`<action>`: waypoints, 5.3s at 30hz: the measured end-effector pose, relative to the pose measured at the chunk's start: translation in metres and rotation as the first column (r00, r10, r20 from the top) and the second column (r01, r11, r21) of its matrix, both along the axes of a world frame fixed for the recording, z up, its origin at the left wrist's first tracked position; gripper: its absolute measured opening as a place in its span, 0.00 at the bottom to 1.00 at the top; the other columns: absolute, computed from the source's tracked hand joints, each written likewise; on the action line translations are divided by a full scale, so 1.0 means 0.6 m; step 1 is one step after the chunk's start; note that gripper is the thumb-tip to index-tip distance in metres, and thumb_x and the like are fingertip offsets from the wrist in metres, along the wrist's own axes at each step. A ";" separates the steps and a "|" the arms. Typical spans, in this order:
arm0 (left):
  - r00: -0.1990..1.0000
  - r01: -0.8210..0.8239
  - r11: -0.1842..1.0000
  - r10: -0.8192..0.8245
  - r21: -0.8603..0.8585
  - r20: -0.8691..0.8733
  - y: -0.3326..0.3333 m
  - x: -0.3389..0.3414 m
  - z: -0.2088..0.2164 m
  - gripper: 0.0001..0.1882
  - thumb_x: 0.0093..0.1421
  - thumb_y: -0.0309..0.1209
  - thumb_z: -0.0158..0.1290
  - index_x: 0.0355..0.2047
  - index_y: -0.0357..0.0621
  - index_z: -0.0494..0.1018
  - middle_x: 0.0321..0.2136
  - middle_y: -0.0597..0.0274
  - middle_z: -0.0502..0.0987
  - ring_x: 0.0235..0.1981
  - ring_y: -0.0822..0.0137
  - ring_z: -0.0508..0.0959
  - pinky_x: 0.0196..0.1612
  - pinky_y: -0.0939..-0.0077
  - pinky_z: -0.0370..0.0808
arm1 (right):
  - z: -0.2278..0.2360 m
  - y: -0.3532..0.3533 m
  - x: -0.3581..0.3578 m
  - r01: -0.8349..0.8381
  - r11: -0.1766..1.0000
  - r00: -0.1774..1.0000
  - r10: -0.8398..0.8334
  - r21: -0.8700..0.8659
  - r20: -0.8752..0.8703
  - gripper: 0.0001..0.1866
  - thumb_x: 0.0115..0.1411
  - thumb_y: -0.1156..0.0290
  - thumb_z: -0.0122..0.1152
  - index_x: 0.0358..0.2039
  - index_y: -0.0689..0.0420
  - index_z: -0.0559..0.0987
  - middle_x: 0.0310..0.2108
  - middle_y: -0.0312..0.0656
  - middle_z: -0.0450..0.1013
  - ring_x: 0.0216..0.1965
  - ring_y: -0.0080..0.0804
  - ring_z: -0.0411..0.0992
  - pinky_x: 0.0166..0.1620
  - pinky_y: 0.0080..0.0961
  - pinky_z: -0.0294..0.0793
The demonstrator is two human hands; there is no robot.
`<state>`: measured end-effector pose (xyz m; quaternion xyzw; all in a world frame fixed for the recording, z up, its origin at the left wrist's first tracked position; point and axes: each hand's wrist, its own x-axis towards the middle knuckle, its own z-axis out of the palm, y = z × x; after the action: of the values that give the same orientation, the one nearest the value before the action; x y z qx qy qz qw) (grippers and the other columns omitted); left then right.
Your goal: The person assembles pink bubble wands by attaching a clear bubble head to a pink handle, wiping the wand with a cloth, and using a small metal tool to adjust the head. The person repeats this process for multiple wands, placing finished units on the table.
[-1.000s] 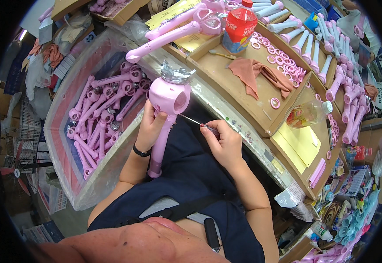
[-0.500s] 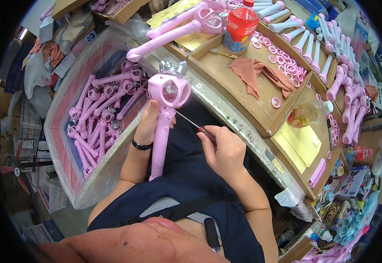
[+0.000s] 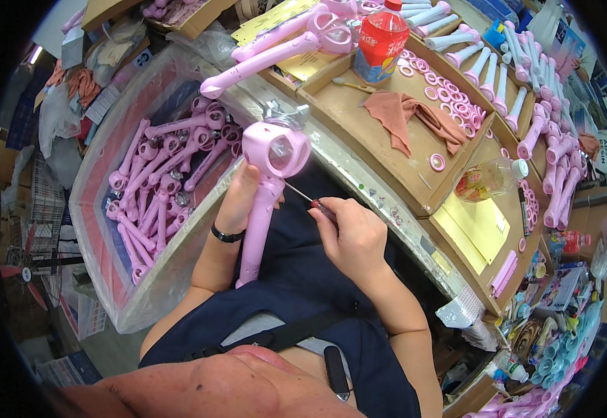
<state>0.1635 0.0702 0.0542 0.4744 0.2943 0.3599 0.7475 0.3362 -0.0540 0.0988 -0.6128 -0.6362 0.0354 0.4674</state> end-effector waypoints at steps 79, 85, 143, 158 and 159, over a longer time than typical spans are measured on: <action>0.996 -0.093 0.969 0.089 0.231 0.027 -0.009 0.014 0.007 0.49 0.51 0.18 0.57 0.64 0.50 0.36 0.43 0.57 0.67 0.35 0.73 0.73 0.34 0.79 0.74 | 0.028 0.029 0.001 0.042 0.999 0.986 -0.045 0.022 0.162 0.12 0.51 0.73 0.65 0.37 0.56 0.78 0.19 0.38 0.71 0.16 0.33 0.69 0.21 0.25 0.67; 0.989 -0.107 0.926 0.137 0.362 -0.058 -0.012 0.023 0.001 0.51 0.51 0.22 0.59 0.65 0.43 0.34 0.50 0.52 0.64 0.45 0.64 0.71 0.47 0.72 0.70 | 0.029 0.023 0.005 0.062 0.998 0.984 -0.061 0.002 0.168 0.12 0.51 0.74 0.64 0.37 0.57 0.78 0.20 0.39 0.72 0.17 0.33 0.70 0.21 0.25 0.67; 0.848 0.089 0.544 0.398 0.834 -0.350 -0.042 0.028 0.017 0.51 0.50 0.31 0.62 0.65 0.38 0.40 0.48 0.39 0.68 0.46 0.45 0.72 0.47 0.63 0.71 | -0.059 -0.014 0.041 -0.357 0.859 0.473 -0.173 -0.367 -0.864 0.12 0.62 0.66 0.54 0.35 0.63 0.76 0.16 0.26 0.62 0.14 0.12 0.55 0.18 0.13 0.54; 0.988 -0.058 0.985 0.034 0.163 0.150 0.023 0.000 -0.031 0.42 0.57 0.24 0.54 0.64 0.42 0.39 0.40 0.55 0.69 0.30 0.70 0.74 0.36 0.75 0.73 | -0.030 -0.018 0.040 0.163 0.974 0.901 -0.211 -0.154 -0.379 0.09 0.61 0.73 0.56 0.39 0.64 0.76 0.25 0.35 0.71 0.25 0.17 0.65 0.30 0.14 0.65; 0.984 -0.079 0.983 0.050 0.165 0.171 0.026 -0.005 -0.028 0.38 0.57 0.23 0.53 0.62 0.42 0.43 0.39 0.55 0.69 0.30 0.70 0.73 0.35 0.75 0.73 | -0.026 -0.023 0.038 0.163 0.971 0.852 -0.229 -0.178 -0.472 0.08 0.60 0.74 0.56 0.39 0.64 0.76 0.25 0.34 0.71 0.25 0.16 0.65 0.30 0.14 0.65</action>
<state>0.1607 0.0860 0.0377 0.4952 0.2141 0.4462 0.7140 0.3592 -0.0680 0.0831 -0.6749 -0.4278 0.1829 0.5728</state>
